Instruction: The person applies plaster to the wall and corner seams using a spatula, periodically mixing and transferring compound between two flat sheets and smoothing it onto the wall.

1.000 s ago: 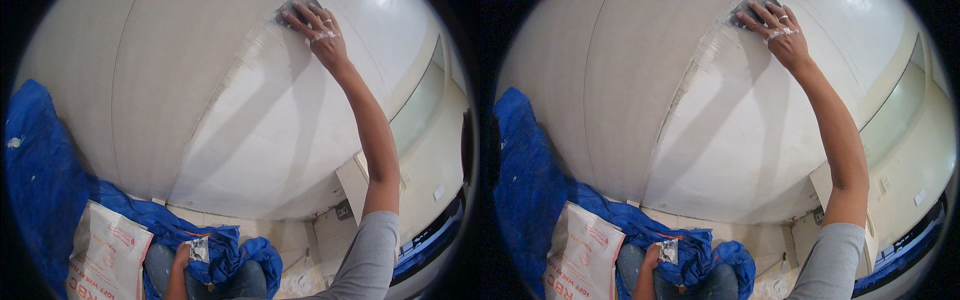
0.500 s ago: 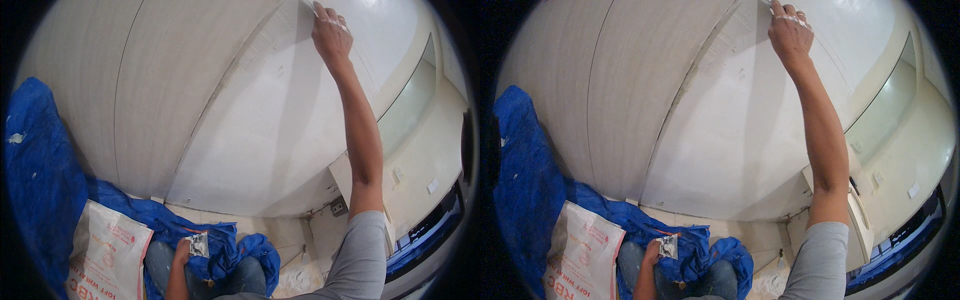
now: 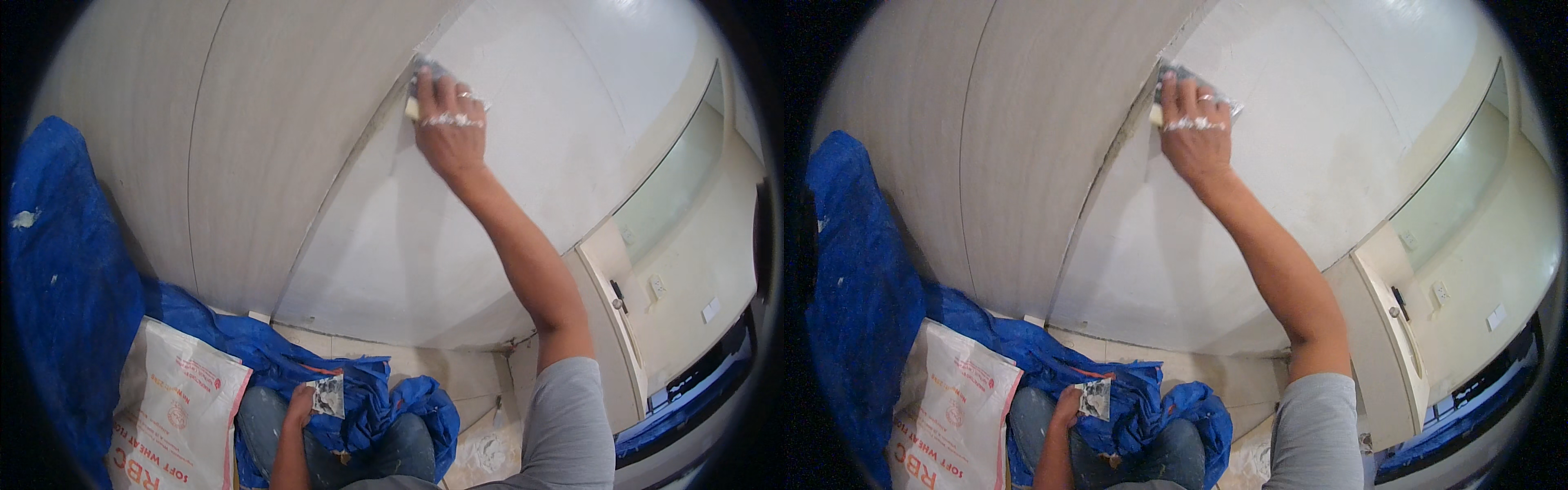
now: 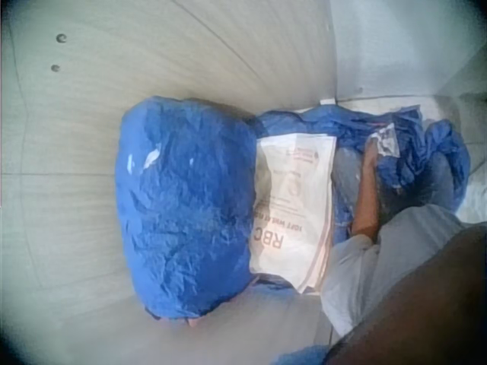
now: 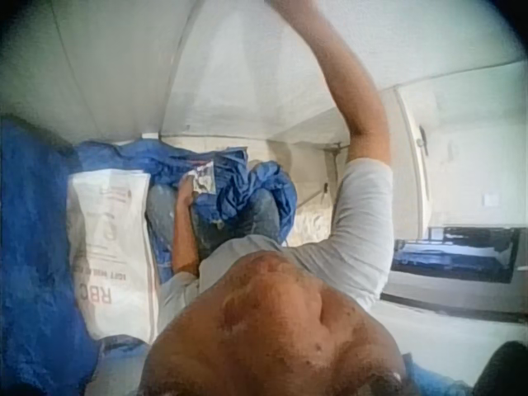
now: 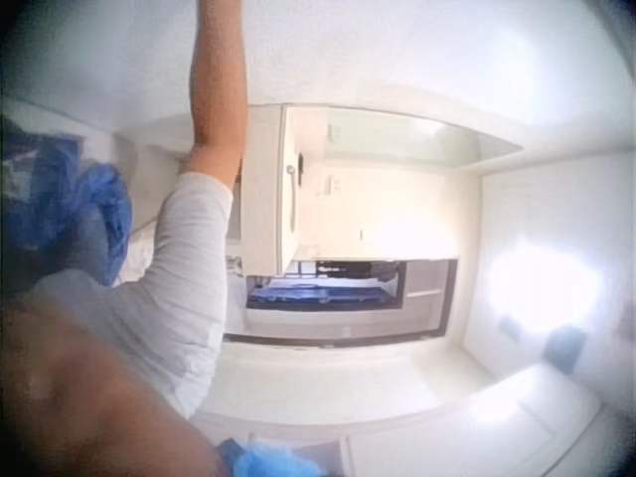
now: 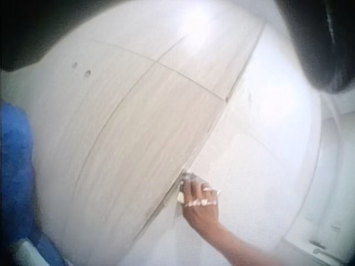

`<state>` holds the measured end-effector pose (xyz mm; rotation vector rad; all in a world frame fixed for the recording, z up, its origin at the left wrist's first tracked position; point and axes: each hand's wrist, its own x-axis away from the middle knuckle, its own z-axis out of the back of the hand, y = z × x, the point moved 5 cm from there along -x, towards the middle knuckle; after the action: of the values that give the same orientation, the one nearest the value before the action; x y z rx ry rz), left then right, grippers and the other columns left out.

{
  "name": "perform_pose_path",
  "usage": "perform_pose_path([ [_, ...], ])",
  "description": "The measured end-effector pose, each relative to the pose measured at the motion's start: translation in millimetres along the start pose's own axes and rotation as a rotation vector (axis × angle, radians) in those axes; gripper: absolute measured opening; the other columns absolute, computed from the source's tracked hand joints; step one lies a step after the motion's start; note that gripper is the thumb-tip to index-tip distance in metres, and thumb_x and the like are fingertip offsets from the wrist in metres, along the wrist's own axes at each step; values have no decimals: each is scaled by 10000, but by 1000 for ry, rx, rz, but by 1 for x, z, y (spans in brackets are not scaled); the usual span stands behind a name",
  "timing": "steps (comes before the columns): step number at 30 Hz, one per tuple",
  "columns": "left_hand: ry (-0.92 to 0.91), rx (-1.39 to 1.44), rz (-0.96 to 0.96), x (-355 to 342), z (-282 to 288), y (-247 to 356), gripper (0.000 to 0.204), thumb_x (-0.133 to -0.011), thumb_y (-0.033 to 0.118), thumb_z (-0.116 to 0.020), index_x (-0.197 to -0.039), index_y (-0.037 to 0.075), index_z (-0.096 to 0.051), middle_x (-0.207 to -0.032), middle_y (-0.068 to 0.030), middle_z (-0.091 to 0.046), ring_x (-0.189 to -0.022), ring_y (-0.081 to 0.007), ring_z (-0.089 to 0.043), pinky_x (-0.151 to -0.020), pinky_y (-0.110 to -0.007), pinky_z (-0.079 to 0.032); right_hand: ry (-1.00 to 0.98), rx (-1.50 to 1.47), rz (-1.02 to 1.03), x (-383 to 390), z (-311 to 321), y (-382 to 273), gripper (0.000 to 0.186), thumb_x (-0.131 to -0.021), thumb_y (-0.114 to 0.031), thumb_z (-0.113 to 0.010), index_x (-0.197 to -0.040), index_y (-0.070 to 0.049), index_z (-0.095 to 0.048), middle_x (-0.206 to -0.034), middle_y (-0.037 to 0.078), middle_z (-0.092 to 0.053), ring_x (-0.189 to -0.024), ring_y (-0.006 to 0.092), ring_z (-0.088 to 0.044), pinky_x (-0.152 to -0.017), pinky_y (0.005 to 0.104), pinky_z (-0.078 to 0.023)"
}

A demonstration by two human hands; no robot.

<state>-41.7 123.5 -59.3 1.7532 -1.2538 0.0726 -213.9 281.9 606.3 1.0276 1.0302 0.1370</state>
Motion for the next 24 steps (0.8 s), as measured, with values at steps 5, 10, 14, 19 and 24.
perform_pose_path([
  [5, -5, -9, 3, 5, -10, 12, 242, -986, 148, -441, -1130, 23, -590, -919, -97, -691, -696, -205, -683, -520, -345, -546, -115, 29, 110, 52, -3, -32, 527, -809, -119, -651, -1321, -14, -590, -1034, 90, -564, -895, 226, -583, -689, 366, -460],
  [10, 5, -30, -9, 7, -6, 13, 240, -983, 134, -437, -1121, 7, -586, -924, -107, -690, -697, -210, -686, -521, -350, -550, -151, -135, 175, 66, 23, -35, 446, -857, -111, -629, -1302, -87, -625, -1059, 70, -589, -904, 224, -595, -709, 389, -477],
  [14, -1, 28, 12, -6, -2, -2, 250, -981, 126, -430, -1136, 8, -586, -947, -107, -687, -694, -207, -683, -524, -353, -556, -62, 17, -33, 10, 59, 28, 380, -842, -96, -641, -1217, -154, -658, -971, 25, -625, -841, 215, -634, -626, 367, -505],
  [19, 34, 18, 35, 3, -4, 3, 257, -975, 130, -435, -1142, 12, -590, -949, -103, -683, -689, -209, -682, -527, -359, -563, 178, 159, -84, -62, 51, 111, 419, -842, -62, -659, -1245, -172, -650, -1102, 63, -657, -950, 279, -655, -750, 417, -554],
  [24, 50, 8, -12, 10, -7, 12, 254, -958, 125, -447, -1092, 15, -632, -922, -97, -697, -696, -203, -687, -527, -341, -554, 132, 166, -104, -83, 37, 102, 284, -911, -100, -668, -1186, -30, -659, -1138, 188, -701, -1001, 283, -691, -786, 434, -566],
])
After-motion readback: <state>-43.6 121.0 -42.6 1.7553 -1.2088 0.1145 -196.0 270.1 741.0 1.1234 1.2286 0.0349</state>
